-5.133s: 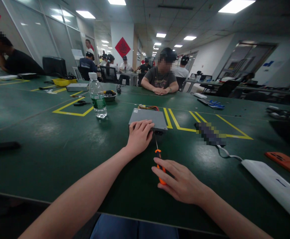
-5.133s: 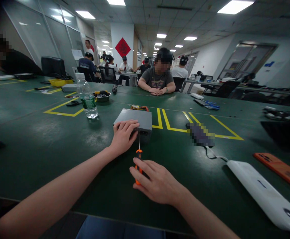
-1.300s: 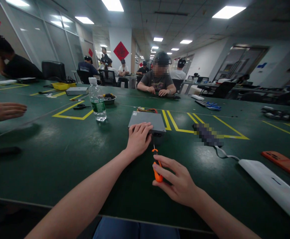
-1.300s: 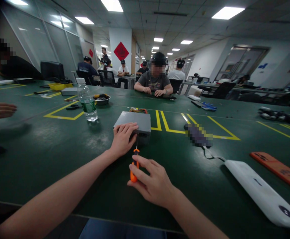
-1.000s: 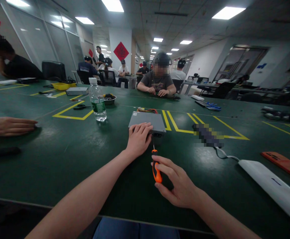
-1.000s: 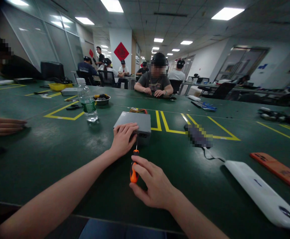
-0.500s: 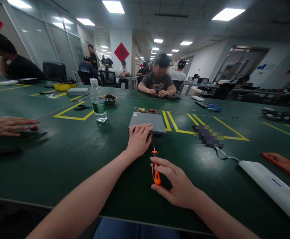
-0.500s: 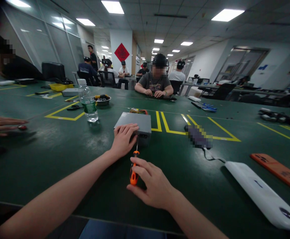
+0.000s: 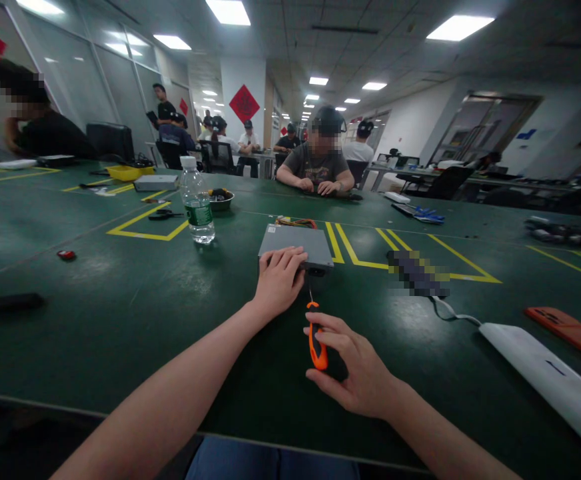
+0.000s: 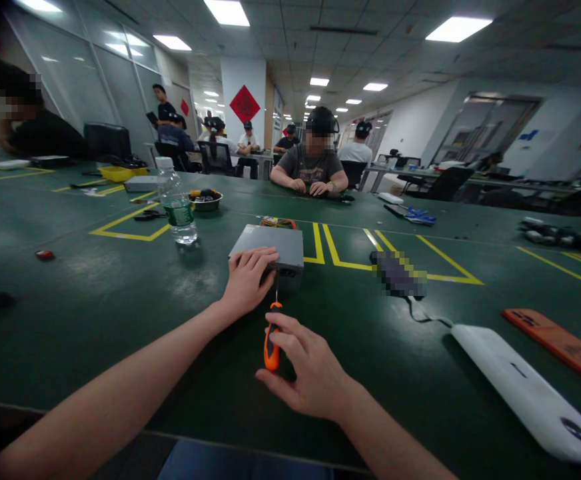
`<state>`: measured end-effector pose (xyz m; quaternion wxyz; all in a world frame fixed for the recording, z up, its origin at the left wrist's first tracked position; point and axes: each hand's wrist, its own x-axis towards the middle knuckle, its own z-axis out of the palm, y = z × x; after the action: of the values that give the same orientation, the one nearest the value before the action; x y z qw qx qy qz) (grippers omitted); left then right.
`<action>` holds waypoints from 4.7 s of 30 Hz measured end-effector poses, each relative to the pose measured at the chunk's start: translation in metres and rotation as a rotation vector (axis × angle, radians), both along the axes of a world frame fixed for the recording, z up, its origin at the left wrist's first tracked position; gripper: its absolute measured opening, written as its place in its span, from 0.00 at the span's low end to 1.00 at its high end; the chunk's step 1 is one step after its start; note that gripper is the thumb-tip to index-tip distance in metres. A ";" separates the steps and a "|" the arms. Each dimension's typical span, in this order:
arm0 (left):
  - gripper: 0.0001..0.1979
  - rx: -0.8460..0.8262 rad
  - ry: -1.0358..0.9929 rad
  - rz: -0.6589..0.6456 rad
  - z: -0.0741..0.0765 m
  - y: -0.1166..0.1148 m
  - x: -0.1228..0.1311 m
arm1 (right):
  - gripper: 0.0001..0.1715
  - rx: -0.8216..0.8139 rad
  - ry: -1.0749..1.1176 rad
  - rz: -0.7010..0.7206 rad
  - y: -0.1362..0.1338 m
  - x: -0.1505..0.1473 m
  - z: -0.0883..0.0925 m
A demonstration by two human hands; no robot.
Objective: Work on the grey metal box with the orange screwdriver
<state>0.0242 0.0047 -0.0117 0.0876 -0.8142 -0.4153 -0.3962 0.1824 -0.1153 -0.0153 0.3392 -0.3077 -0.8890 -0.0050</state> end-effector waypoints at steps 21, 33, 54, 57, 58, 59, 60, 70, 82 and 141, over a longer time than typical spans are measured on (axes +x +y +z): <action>0.13 0.003 0.016 0.012 0.001 -0.001 -0.001 | 0.19 0.108 -0.277 0.026 0.003 0.009 0.015; 0.13 -0.010 0.026 0.015 0.002 -0.001 -0.001 | 0.22 0.113 -0.173 0.044 0.006 0.006 0.003; 0.13 -0.006 0.022 0.011 0.002 -0.001 -0.001 | 0.23 0.211 -0.079 0.007 0.010 0.007 0.004; 0.13 -0.003 0.019 0.011 0.002 -0.001 -0.001 | 0.24 0.155 -0.045 0.017 0.010 0.008 0.001; 0.13 -0.002 0.020 0.013 0.002 -0.001 -0.001 | 0.24 0.132 -0.057 0.020 0.010 0.008 0.002; 0.13 0.000 0.022 0.015 0.002 -0.001 -0.001 | 0.25 0.116 -0.080 0.021 0.009 0.008 0.002; 0.14 0.000 0.023 0.019 0.002 -0.001 -0.001 | 0.25 0.108 -0.114 0.022 0.008 0.008 0.003; 0.14 -0.002 0.019 0.016 0.002 -0.001 -0.001 | 0.23 0.197 -0.100 0.020 0.012 0.005 0.003; 0.13 -0.010 0.028 0.016 0.002 -0.001 -0.001 | 0.25 0.282 0.045 0.033 0.004 0.028 0.008; 0.13 -0.010 0.039 0.018 0.002 -0.001 -0.002 | 0.19 0.219 -0.112 -0.020 0.001 0.035 0.011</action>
<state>0.0222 0.0036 -0.0095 0.0950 -0.8184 -0.4228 -0.3775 0.2174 -0.1141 -0.0047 0.3203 -0.2767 -0.8977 -0.1225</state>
